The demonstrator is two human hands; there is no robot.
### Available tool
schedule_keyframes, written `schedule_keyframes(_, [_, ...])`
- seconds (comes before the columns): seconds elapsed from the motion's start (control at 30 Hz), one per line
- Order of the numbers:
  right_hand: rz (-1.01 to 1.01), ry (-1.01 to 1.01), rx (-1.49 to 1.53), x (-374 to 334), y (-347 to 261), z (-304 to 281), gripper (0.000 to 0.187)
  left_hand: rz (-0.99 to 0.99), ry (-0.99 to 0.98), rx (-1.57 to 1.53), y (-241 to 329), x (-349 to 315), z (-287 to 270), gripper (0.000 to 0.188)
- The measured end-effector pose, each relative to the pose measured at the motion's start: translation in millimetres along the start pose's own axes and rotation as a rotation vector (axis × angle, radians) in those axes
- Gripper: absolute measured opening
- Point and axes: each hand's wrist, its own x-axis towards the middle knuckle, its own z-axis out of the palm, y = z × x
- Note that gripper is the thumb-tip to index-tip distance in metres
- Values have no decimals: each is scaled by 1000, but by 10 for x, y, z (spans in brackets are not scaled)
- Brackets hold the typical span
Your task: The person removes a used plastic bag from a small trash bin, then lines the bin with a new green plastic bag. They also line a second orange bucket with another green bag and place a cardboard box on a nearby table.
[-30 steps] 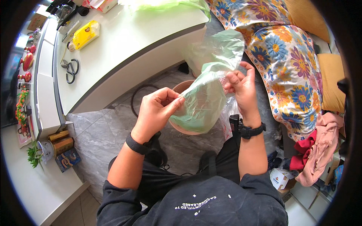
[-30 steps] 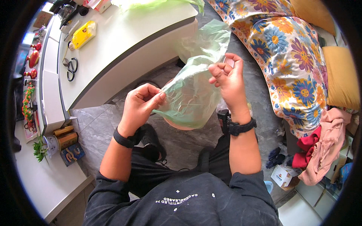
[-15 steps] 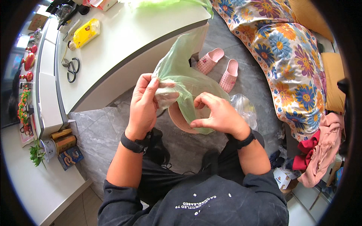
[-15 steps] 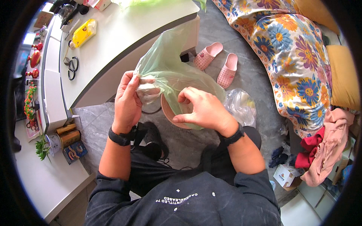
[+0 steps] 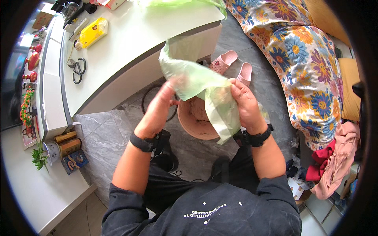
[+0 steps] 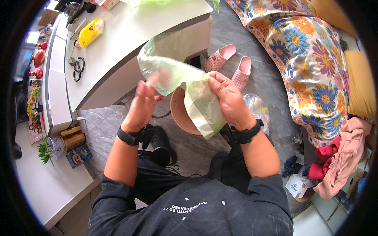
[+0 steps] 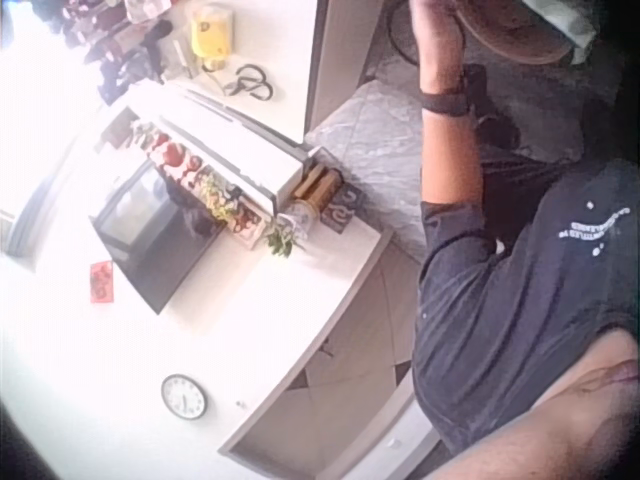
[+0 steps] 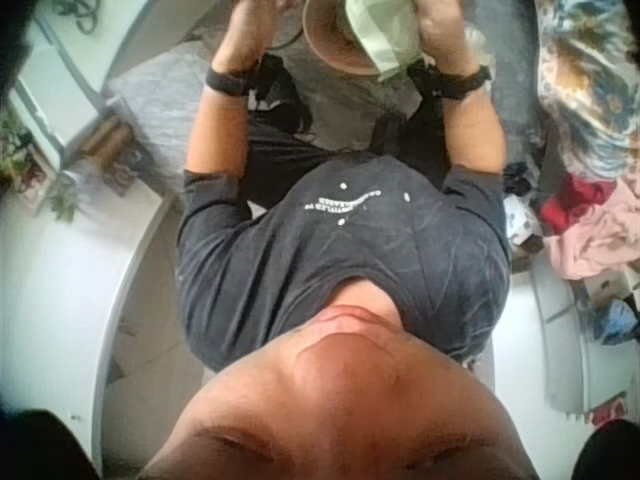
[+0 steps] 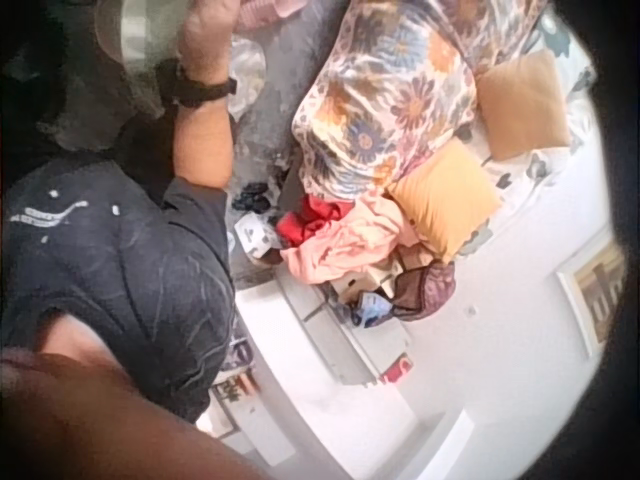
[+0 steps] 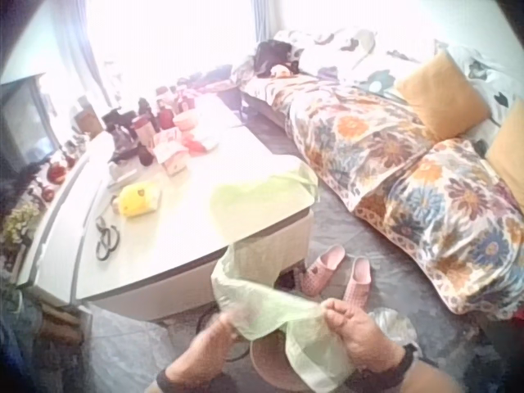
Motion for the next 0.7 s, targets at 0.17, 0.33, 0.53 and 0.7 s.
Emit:
schedule_keyframes(0.17, [6, 92, 246, -21, -33, -56, 44, 15, -301, 1, -197, -29, 206, 78])
schedule_keyframes(0.33, [-108, 42, 83, 21, 97, -101, 29, -125, -306, -141, -235, -75, 323, 60])
schedule_keyframes(0.53, [-191, 178, -293, 30, 150, -21, 21, -67, -238, -76, -269, -98, 312, 32])
schedule_keyframes(0.7, [-539, 217, -1050, -61, -4, 268, 46, 35, -47, 28, -300, -79, 287, 20])
